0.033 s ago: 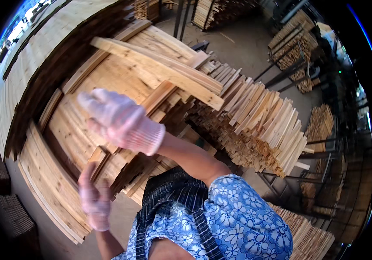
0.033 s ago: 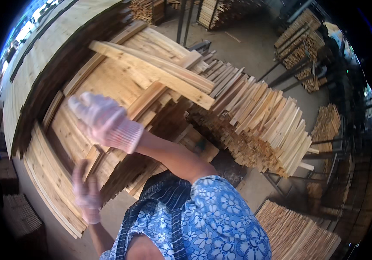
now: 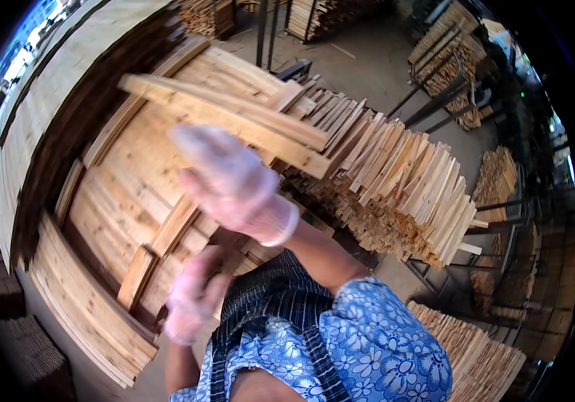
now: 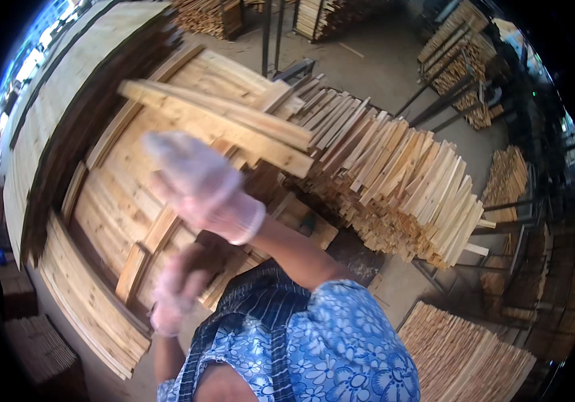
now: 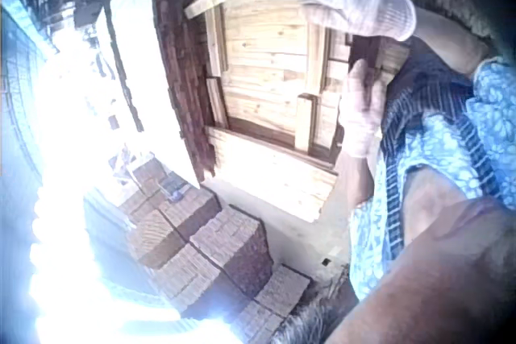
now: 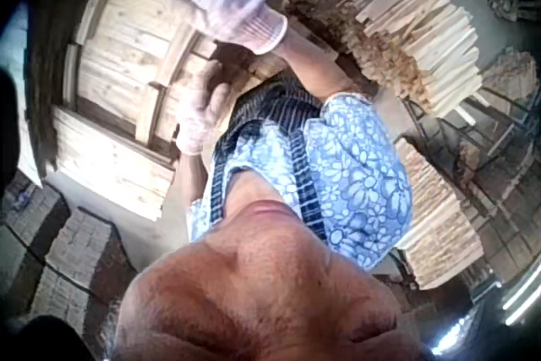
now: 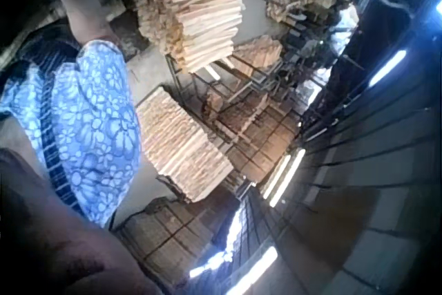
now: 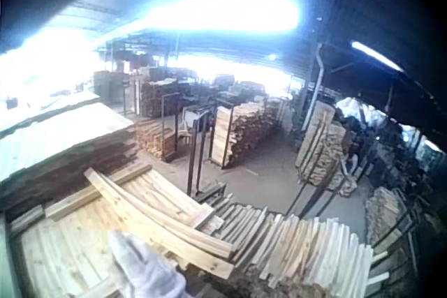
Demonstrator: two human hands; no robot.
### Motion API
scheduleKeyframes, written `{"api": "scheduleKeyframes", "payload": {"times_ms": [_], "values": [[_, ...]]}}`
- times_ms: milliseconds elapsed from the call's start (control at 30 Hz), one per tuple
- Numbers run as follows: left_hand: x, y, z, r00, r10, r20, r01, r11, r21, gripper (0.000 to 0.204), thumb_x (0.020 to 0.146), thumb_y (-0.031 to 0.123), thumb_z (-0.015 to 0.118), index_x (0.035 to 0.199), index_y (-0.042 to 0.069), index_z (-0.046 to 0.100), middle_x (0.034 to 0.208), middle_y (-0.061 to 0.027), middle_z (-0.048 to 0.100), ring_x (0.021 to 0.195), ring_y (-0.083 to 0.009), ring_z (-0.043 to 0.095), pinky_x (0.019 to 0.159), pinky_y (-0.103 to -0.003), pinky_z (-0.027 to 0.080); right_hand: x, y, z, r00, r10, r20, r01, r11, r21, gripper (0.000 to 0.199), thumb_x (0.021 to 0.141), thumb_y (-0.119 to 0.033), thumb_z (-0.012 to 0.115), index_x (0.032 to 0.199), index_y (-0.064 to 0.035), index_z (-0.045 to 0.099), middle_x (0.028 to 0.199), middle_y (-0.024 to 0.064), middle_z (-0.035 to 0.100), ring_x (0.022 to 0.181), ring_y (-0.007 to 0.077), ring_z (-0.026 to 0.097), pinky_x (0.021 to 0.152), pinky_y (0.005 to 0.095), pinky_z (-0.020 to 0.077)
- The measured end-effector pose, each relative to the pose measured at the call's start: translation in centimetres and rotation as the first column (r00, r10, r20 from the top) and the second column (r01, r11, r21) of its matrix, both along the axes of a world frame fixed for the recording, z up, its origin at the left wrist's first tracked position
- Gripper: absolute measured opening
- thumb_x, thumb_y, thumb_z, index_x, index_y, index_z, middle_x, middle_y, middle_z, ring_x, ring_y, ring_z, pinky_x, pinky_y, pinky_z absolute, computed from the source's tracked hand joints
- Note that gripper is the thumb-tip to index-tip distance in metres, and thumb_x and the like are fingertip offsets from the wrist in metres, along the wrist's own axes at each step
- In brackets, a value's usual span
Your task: The person repeatedly picks up small wooden planks from a large pile and stacks them onto a separate, organized stack. They wear pink gloves and handle the wood by hand, moving back and forth between the two piles.
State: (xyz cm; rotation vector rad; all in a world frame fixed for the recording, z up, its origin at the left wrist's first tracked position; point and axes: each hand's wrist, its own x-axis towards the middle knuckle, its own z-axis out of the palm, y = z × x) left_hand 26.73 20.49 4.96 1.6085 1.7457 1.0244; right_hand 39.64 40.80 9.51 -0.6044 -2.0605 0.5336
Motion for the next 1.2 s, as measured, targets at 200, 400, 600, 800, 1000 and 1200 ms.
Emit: {"api": "scheduleKeyframes", "payload": {"times_ms": [200, 400, 600, 800, 1000, 1200], "values": [[19.3, 17.4, -14.0, 0.766, -0.541, 0.347, 0.634, 0.545, -0.549, 0.052, 0.100, 0.034, 0.060, 0.139, 0.000, 0.056, 0.135, -0.0236, 0.064, 0.128, -0.0332, 0.060, 0.107, -0.041, 0.047, 27.3, 7.5, -13.7, 0.725, -0.689, -0.006, 0.646, 0.683, -0.340, 0.043, 0.104, -0.018, 0.061, 0.145, -0.0044, 0.055, 0.125, 0.0143, 0.065, 0.110, 0.0225, 0.065, 0.098, 0.0349, 0.0521], [35.0, 24.4, -31.0, 0.747, -0.583, 0.321, 0.552, 0.274, -0.788, 0.067, 0.095, 0.043, 0.064, 0.145, 0.001, 0.051, 0.135, -0.0221, 0.065, 0.126, -0.0322, 0.062, 0.106, -0.038, 0.048, 44.6, 8.0, -40.5, 0.654, -0.427, 0.625, 0.723, 0.110, -0.682, 0.056, 0.099, -0.032, 0.059, 0.144, 0.0011, 0.052, 0.141, 0.0237, 0.061, 0.133, 0.0354, 0.056, 0.114, 0.0383, 0.0412], [46.1, 30.2, -43.8, 0.891, -0.142, 0.431, 0.453, 0.231, -0.861, 0.064, 0.094, 0.041, 0.062, 0.146, 0.005, 0.051, 0.102, -0.0092, 0.067, 0.086, -0.0195, 0.064, 0.073, -0.035, 0.055, 54.7, 17.3, -49.2, 0.405, -0.475, 0.782, 0.884, -0.016, -0.467, 0.068, 0.095, -0.038, 0.059, 0.152, -0.0071, 0.040, 0.137, 0.0327, 0.054, 0.126, 0.0502, 0.054, 0.104, 0.0532, 0.0464], [50.7, 35.0, -54.1, 0.846, 0.389, 0.366, 0.240, 0.337, -0.911, 0.070, 0.097, 0.060, 0.058, 0.147, 0.012, 0.047, 0.124, -0.0124, 0.064, 0.105, -0.0297, 0.063, 0.082, -0.052, 0.054, 55.7, 26.9, -50.1, 0.089, -0.327, 0.941, 0.980, -0.140, -0.142, 0.086, 0.091, -0.050, 0.065, 0.159, -0.0126, 0.029, 0.145, 0.0324, 0.042, 0.126, 0.0488, 0.051, 0.102, 0.0563, 0.0462], [54.2, 46.4, -58.5, 0.782, 0.573, 0.245, 0.055, 0.327, -0.943, 0.084, 0.094, 0.071, 0.052, 0.152, 0.013, 0.038, 0.157, -0.0259, 0.037, 0.134, -0.0461, 0.047, 0.102, -0.062, 0.045, 52.7, 26.4, -56.9, -0.227, -0.270, 0.936, 0.972, -0.129, 0.199, 0.099, 0.085, -0.058, 0.072, 0.162, -0.0169, 0.026, 0.159, 0.0354, 0.025, 0.136, 0.0518, 0.039, 0.113, 0.0618, 0.0356], [55.4, 42.7, -63.9, 0.996, 0.087, -0.034, -0.074, 0.517, -0.853, 0.080, 0.095, 0.069, 0.051, 0.151, 0.013, 0.046, 0.150, -0.0332, 0.038, 0.132, -0.0480, 0.048, 0.110, -0.047, 0.042, 52.4, 24.4, -57.7, -0.153, -0.333, 0.930, 0.985, -0.124, 0.118, 0.101, 0.083, -0.048, 0.077, 0.162, -0.0155, 0.024, 0.159, 0.0351, 0.024, 0.141, 0.0522, 0.035, 0.116, 0.0599, 0.0337]]}}
